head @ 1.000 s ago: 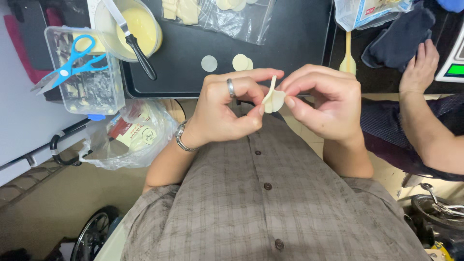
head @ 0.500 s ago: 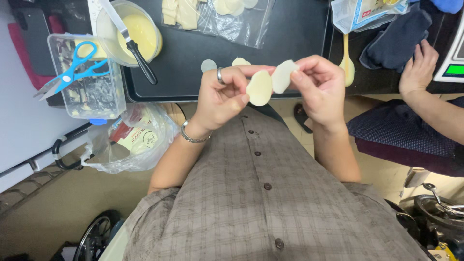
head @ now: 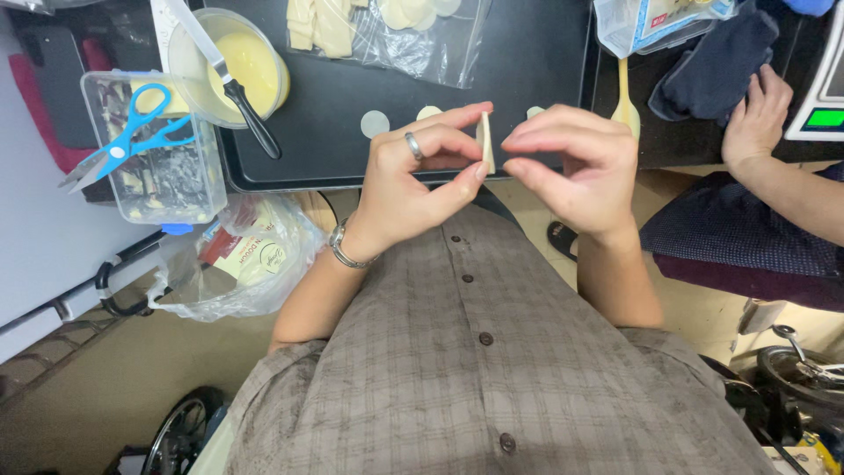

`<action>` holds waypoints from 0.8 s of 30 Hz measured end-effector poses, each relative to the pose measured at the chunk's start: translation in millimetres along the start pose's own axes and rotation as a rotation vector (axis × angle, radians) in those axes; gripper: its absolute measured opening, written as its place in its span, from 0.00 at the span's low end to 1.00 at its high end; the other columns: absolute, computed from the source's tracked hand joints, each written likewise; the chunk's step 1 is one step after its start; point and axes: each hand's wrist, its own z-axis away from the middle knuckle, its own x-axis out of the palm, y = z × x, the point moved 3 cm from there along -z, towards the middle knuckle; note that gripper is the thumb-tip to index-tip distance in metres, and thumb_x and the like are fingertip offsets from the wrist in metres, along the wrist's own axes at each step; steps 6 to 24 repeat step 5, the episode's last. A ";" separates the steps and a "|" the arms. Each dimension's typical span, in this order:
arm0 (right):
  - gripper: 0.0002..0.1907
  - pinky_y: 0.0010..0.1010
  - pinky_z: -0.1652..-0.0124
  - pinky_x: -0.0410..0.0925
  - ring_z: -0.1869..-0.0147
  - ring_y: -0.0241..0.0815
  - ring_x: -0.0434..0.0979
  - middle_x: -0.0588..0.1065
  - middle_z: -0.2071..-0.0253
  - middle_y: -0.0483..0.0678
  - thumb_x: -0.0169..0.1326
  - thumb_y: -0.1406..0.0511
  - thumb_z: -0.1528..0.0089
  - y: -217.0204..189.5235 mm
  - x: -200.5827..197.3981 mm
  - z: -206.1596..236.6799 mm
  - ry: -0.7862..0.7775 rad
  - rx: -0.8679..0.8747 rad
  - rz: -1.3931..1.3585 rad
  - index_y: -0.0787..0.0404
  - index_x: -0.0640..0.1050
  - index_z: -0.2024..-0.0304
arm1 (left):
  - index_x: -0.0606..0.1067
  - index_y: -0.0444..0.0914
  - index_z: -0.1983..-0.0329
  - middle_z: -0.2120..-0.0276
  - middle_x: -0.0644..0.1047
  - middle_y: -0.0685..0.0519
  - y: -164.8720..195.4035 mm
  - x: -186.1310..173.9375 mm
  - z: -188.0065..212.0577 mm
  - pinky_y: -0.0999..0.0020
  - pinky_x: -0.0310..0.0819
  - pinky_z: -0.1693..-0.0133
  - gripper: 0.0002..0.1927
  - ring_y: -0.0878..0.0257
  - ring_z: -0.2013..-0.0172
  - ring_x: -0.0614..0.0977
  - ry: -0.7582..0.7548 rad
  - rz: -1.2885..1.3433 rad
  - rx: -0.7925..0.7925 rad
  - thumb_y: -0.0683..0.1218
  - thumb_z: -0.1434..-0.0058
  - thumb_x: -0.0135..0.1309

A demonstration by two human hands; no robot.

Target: The person shapes small round dough pieces into crescent forms by hand, pinching and folding each piece, and places the shaped dough onto a black baking tray. They briefly retrieve dough pieces from a plastic container and dip or coat pieces in a bowl of yellow liquid before continuing to shape and arrange them on the tray.

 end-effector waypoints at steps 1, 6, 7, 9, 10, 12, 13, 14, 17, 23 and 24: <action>0.09 0.25 0.56 0.73 0.56 0.43 0.81 0.80 0.59 0.55 0.65 0.78 0.41 -12.3 1.8 -3.7 -0.035 -0.043 0.018 0.71 0.81 0.58 | 0.79 0.30 0.56 0.40 0.75 0.37 3.4 1.4 0.2 0.69 0.86 0.48 0.08 0.60 0.50 0.85 -0.008 -0.011 0.003 0.36 0.37 0.62; 0.10 0.24 0.59 0.73 0.58 0.42 0.82 0.80 0.58 0.54 0.64 0.78 0.41 -47.6 1.9 -24.0 -0.101 -0.080 0.014 0.70 0.81 0.56 | 0.80 0.32 0.54 0.40 0.77 0.39 18.3 -0.1 1.5 0.69 0.87 0.51 0.08 0.59 0.52 0.88 0.001 -0.138 0.047 0.39 0.35 0.64; 0.10 0.24 0.59 0.73 0.58 0.42 0.82 0.80 0.58 0.54 0.64 0.78 0.41 -47.6 1.9 -24.0 -0.101 -0.080 0.014 0.70 0.81 0.56 | 0.80 0.32 0.54 0.40 0.77 0.39 18.3 -0.1 1.5 0.69 0.87 0.51 0.08 0.59 0.52 0.88 0.001 -0.138 0.047 0.39 0.35 0.64; 0.10 0.24 0.59 0.73 0.58 0.42 0.82 0.80 0.58 0.54 0.64 0.78 0.41 -47.6 1.9 -24.0 -0.101 -0.080 0.014 0.70 0.81 0.56 | 0.80 0.32 0.54 0.40 0.77 0.39 18.3 -0.1 1.5 0.69 0.87 0.51 0.08 0.59 0.52 0.88 0.001 -0.138 0.047 0.39 0.35 0.64; 0.10 0.24 0.59 0.73 0.58 0.42 0.82 0.80 0.58 0.54 0.64 0.78 0.41 -47.6 1.9 -24.0 -0.101 -0.080 0.014 0.70 0.81 0.56 | 0.80 0.32 0.54 0.40 0.77 0.39 18.3 -0.1 1.5 0.69 0.87 0.51 0.08 0.59 0.52 0.88 0.001 -0.138 0.047 0.39 0.35 0.64; 0.10 0.24 0.59 0.73 0.58 0.42 0.82 0.80 0.58 0.54 0.64 0.78 0.41 -47.6 1.9 -24.0 -0.101 -0.080 0.014 0.70 0.81 0.56 | 0.80 0.32 0.54 0.40 0.77 0.39 18.3 -0.1 1.5 0.69 0.87 0.51 0.08 0.59 0.52 0.88 0.001 -0.138 0.047 0.39 0.35 0.64; 0.10 0.24 0.59 0.73 0.58 0.42 0.82 0.80 0.58 0.54 0.64 0.78 0.41 -47.6 1.9 -24.0 -0.101 -0.080 0.014 0.70 0.81 0.56 | 0.80 0.32 0.54 0.40 0.77 0.39 18.3 -0.1 1.5 0.69 0.87 0.51 0.08 0.59 0.52 0.88 0.001 -0.138 0.047 0.39 0.35 0.64; 0.10 0.24 0.59 0.73 0.58 0.42 0.82 0.80 0.58 0.54 0.64 0.78 0.41 -47.6 1.9 -24.0 -0.101 -0.080 0.014 0.70 0.81 0.56 | 0.80 0.32 0.54 0.40 0.77 0.39 18.3 -0.1 1.5 0.69 0.87 0.51 0.08 0.59 0.52 0.88 0.001 -0.138 0.047 0.39 0.35 0.64; 0.10 0.24 0.59 0.73 0.58 0.42 0.82 0.80 0.58 0.54 0.64 0.78 0.41 -47.6 1.9 -24.0 -0.101 -0.080 0.014 0.70 0.81 0.56 | 0.80 0.32 0.54 0.40 0.77 0.39 18.3 -0.1 1.5 0.69 0.87 0.51 0.08 0.59 0.52 0.88 0.001 -0.138 0.047 0.39 0.35 0.64; 0.10 0.24 0.59 0.73 0.58 0.42 0.82 0.80 0.58 0.54 0.64 0.78 0.41 -47.6 1.9 -24.0 -0.101 -0.080 0.014 0.70 0.81 0.56 | 0.80 0.32 0.54 0.40 0.77 0.39 18.3 -0.1 1.5 0.69 0.87 0.51 0.08 0.59 0.52 0.88 0.001 -0.138 0.047 0.39 0.35 0.64; 0.10 0.24 0.59 0.73 0.58 0.42 0.82 0.80 0.58 0.54 0.64 0.78 0.41 -47.6 1.9 -24.0 -0.101 -0.080 0.014 0.70 0.81 0.56 | 0.80 0.32 0.54 0.40 0.77 0.39 18.3 -0.1 1.5 0.69 0.87 0.51 0.08 0.59 0.52 0.88 0.001 -0.138 0.047 0.39 0.35 0.64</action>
